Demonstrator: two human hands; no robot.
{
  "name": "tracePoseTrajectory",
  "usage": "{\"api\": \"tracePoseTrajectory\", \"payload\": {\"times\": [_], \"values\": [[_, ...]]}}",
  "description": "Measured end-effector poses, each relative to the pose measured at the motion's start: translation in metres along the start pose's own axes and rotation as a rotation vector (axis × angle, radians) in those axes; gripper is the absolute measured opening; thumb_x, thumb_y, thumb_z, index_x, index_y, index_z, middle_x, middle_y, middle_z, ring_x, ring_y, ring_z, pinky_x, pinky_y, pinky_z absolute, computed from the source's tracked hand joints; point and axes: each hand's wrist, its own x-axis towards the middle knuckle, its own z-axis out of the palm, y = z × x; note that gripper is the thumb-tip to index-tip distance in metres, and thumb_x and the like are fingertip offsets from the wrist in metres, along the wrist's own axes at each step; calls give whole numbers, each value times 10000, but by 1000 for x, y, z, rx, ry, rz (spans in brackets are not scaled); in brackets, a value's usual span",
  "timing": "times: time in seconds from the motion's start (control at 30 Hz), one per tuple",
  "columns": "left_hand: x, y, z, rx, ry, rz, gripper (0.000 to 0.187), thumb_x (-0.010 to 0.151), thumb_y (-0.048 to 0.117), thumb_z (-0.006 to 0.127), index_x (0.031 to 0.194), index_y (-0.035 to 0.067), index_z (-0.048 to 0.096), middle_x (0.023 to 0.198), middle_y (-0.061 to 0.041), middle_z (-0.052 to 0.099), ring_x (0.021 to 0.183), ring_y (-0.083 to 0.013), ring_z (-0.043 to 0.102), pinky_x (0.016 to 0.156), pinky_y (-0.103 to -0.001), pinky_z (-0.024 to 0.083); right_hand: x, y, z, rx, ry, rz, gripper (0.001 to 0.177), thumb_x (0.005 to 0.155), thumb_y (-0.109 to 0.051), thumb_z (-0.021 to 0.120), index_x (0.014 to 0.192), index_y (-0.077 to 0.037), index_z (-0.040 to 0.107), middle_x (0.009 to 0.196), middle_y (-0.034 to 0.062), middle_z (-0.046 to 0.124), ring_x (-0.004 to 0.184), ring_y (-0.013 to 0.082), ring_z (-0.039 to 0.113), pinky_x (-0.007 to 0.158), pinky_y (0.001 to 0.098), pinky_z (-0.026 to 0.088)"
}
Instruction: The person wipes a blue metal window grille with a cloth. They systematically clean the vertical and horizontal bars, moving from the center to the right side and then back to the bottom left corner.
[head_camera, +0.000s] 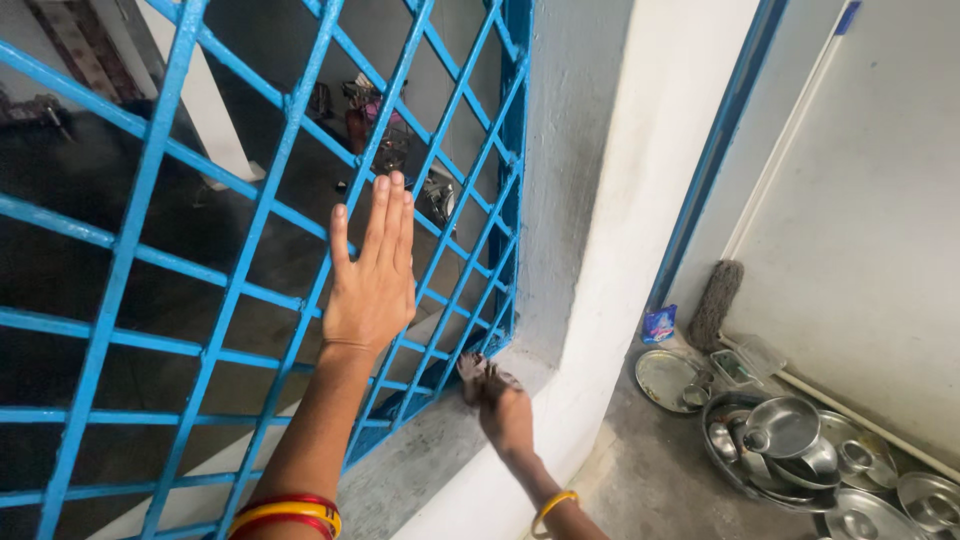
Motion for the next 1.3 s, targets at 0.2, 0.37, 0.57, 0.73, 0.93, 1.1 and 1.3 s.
{"api": "tracePoseTrajectory", "payload": {"times": [0.2, 0.37, 0.57, 0.73, 0.93, 1.1, 1.3], "values": [[-1, 4, 5, -52, 1, -6, 786, 980, 453, 473, 1641, 47, 345, 1726, -142, 214, 1590, -277, 148, 1241, -587, 75, 61, -48, -91, 253, 512, -231, 578, 874, 55, 518, 1428, -94, 587, 1387, 292, 601, 1192, 447, 644, 956, 447, 550], [-3, 7, 9, -27, 2, -5, 792, 969, 444, 488, 1639, 42, 352, 1720, -146, 231, 1585, -276, 157, 1232, -593, 77, 80, -35, -21, 81, 503, -397, 684, 853, 143, 487, 1504, -67, 480, 1480, 313, 481, 1305, 517, 550, 1029, 480, 516], [1, 2, 0, -66, -12, 5, 832, 935, 482, 499, 1631, 49, 355, 1718, -146, 224, 1582, -278, 154, 1225, -599, 74, 43, -15, 0, 105, 372, -323, 615, 805, 146, 506, 1383, -43, 601, 1389, 254, 574, 1182, 482, 625, 943, 478, 539], [3, 1, 1, 16, 5, -12, 826, 943, 484, 501, 1637, 61, 352, 1720, -138, 218, 1584, -272, 143, 1228, -598, 60, 71, -41, -66, 335, 197, 112, 572, 959, 85, 412, 1406, -158, 676, 1195, 176, 803, 1006, 292, 769, 905, 383, 632], [-3, 7, 10, -34, -19, 2, 837, 953, 502, 487, 1645, 58, 335, 1725, -134, 208, 1585, -272, 142, 1233, -594, 51, 72, -49, -29, 0, 572, -409, 875, 745, 158, 482, 1586, -77, 435, 1419, 346, 491, 1140, 553, 619, 874, 472, 573], [-2, 4, 7, -12, -12, -2, 841, 945, 506, 486, 1641, 62, 330, 1720, -136, 207, 1579, -273, 147, 1227, -595, 56, 48, -13, 2, -50, 388, -341, 701, 873, 73, 549, 1548, -77, 432, 1297, 314, 580, 1016, 508, 661, 837, 499, 539], [-2, 0, 0, 0, -14, 5, 835, 936, 496, 496, 1631, 62, 336, 1712, -137, 213, 1572, -273, 143, 1218, -601, 54, 79, -63, -102, 293, 361, -84, 498, 954, 41, 432, 1355, -120, 681, 1112, 189, 736, 920, 271, 747, 826, 413, 579]]}}
